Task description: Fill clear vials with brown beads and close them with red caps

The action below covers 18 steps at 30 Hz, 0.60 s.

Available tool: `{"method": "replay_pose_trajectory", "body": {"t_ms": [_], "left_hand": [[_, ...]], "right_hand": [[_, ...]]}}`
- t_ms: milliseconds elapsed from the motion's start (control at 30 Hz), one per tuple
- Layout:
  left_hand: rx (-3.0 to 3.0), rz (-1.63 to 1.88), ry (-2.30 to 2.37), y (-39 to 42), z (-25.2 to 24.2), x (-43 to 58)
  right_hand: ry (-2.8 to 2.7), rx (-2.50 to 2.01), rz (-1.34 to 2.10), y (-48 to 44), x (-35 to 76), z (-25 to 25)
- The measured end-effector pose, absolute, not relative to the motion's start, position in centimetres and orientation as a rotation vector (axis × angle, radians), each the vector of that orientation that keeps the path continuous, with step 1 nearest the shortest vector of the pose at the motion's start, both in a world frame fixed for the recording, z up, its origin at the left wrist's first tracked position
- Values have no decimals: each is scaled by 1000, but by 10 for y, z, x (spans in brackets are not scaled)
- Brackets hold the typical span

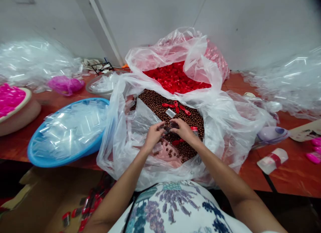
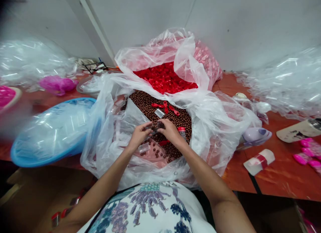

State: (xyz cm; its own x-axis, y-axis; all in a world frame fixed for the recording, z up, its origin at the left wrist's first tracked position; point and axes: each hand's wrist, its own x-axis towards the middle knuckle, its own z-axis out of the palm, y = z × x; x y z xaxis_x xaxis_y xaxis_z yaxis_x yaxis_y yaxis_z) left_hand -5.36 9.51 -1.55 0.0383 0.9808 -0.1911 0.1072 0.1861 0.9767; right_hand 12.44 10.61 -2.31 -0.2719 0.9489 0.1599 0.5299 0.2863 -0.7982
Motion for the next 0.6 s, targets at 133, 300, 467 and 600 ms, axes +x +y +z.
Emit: {"method": "replay_pose_trajectory", "body": {"t_ms": [133,300,467,600], "left_hand": [[1081,1024,1265,78,-5,-56],[965,1071,1068,63,-2,-53],[970,1148,1010,56,1,-54],[1063,1179,1061,49,10,-60]], "right_hand": [[-1642,-1217,1074,101,117,-23],[-1512,-1142,1199,86,103,-9],[-1484,-1105,1242,76,98,0],[-1512,-1051,1265,71,98,6]]}}
